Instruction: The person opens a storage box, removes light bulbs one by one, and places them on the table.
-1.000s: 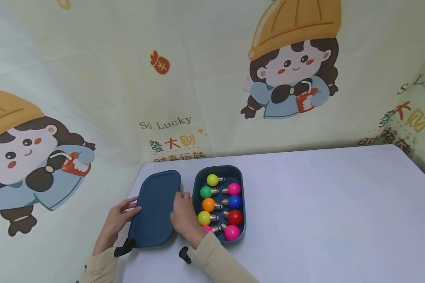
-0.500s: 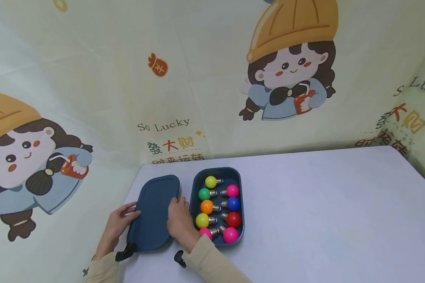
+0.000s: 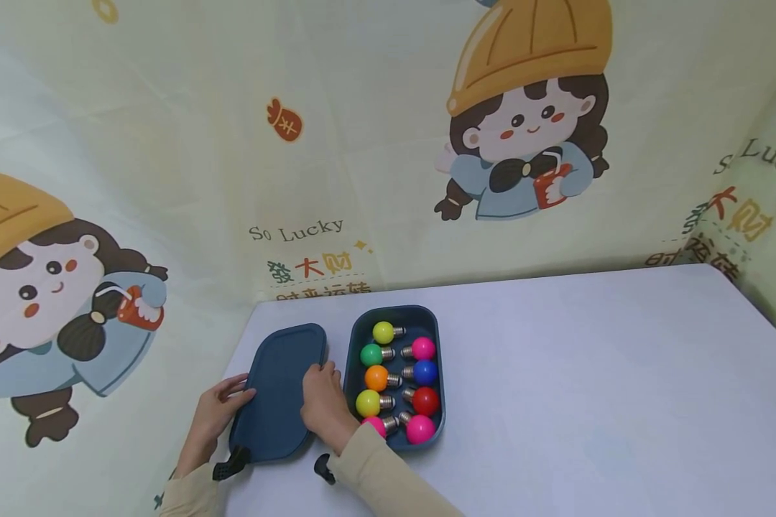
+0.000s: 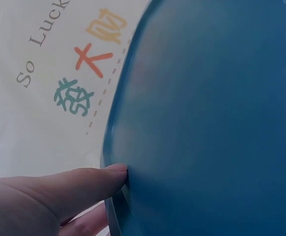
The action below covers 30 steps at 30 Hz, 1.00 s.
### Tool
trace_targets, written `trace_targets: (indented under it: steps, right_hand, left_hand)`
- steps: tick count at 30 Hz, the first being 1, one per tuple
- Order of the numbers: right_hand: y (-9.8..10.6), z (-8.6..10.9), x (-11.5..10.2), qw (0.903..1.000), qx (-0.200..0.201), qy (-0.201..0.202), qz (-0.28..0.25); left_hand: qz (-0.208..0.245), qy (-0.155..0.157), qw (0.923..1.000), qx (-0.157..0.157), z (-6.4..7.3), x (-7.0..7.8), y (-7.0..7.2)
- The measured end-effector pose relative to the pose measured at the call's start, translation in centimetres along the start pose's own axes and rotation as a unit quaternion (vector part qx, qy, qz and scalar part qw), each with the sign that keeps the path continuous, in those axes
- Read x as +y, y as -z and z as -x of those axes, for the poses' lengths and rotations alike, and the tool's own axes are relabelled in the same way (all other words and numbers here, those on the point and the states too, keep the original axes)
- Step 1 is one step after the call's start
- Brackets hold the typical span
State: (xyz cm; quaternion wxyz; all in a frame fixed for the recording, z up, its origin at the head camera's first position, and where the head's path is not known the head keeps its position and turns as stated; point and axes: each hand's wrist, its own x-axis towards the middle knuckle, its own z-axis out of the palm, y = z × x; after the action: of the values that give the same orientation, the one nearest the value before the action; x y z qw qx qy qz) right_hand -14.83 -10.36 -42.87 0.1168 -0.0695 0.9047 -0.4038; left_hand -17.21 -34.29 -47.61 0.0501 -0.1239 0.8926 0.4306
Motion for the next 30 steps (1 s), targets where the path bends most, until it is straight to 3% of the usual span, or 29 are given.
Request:
trace_targets:
  steps: [8,21,30]
  right_hand:
    - [-0.5,-0.6,-0.2,0.9997,-0.010,-0.019,0.009]
    - [-1.0,-0.5,-0.1,0.9994,0.016,-0.011,0.027]
    - [-1.7,0.1,0.5,0.9967,0.054,0.052,0.032]
  left_hand:
    - [-0.002,0.003,0.9998,0.017,-0.3,-0.2,0.1]
    - [-0.031,-0.003,0.9987,0.039,-0.2,0.1,-0.4]
    - [-0.032,-0.002,0.9988,0.037,0.0,-0.2,-0.3]
